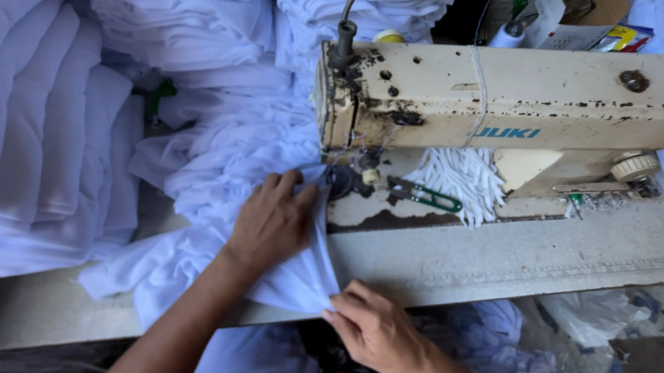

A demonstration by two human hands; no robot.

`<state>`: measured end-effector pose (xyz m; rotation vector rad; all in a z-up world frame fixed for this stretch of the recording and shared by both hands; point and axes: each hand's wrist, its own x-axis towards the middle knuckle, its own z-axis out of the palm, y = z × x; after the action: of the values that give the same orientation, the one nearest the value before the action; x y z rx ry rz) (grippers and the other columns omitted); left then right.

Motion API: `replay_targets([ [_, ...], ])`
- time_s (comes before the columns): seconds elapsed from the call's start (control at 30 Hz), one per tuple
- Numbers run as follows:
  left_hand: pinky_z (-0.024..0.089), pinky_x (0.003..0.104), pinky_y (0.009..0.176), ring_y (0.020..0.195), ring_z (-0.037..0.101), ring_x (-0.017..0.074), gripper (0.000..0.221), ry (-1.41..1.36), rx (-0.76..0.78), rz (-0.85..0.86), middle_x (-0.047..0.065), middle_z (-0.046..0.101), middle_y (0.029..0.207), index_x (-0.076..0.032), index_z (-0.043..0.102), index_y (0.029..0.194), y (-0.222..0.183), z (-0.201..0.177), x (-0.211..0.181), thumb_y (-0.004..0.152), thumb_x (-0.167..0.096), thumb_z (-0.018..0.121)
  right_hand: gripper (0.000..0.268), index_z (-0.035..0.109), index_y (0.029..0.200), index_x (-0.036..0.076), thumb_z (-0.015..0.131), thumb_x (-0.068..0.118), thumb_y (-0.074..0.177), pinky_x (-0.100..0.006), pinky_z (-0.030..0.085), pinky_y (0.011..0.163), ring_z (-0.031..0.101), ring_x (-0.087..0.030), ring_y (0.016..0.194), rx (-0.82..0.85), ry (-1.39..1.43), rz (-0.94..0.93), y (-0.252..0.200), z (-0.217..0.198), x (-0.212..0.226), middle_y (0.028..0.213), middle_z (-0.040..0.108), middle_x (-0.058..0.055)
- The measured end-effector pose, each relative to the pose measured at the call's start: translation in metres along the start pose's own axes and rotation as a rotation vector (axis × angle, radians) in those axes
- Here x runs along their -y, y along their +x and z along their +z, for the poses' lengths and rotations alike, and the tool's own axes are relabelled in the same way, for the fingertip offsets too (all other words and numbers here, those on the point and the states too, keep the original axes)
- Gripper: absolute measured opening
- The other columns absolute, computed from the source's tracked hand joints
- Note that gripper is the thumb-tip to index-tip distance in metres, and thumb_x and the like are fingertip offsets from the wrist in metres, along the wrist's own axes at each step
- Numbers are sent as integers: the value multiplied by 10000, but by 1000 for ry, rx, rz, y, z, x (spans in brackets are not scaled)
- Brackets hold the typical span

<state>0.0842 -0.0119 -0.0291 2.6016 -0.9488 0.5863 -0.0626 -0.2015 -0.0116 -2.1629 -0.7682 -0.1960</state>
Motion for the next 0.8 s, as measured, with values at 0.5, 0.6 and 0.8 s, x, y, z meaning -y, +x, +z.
replay_targets([
  [0.5, 595, 530, 731, 1057, 621, 387, 538, 32, 612, -221, 117, 598, 1136, -241, 463, 1321, 25, -13, -3, 815, -211, 645, 219, 603, 849, 20, 572, 148, 1024, -347, 477, 673, 590, -221, 707, -24, 77, 66, 4, 3, 3, 834, 565, -96],
  [0.6, 598, 479, 584, 1067, 573, 349, 289, 170, 462, -95, 87, 592, 1102, -272, 652, 1176, 16, 26, 15, 962, -220, 465, 238, 595, 832, 22, 568, 154, 1028, -351, 476, 672, 590, -222, 706, -23, 89, 81, 2, 2, 3, 819, 565, -96],
  [0.8, 237, 764, 1153, 1203, 535, 344, 339, 161, 233, 267, 135, 655, 1136, -154, 817, 835, -22, -22, -25, 799, -320, 523, 300, 566, 805, 68, 462, 175, 1066, -295, 481, 657, 571, -148, 692, -54, 285, 241, -8, -3, -8, 804, 536, -35],
])
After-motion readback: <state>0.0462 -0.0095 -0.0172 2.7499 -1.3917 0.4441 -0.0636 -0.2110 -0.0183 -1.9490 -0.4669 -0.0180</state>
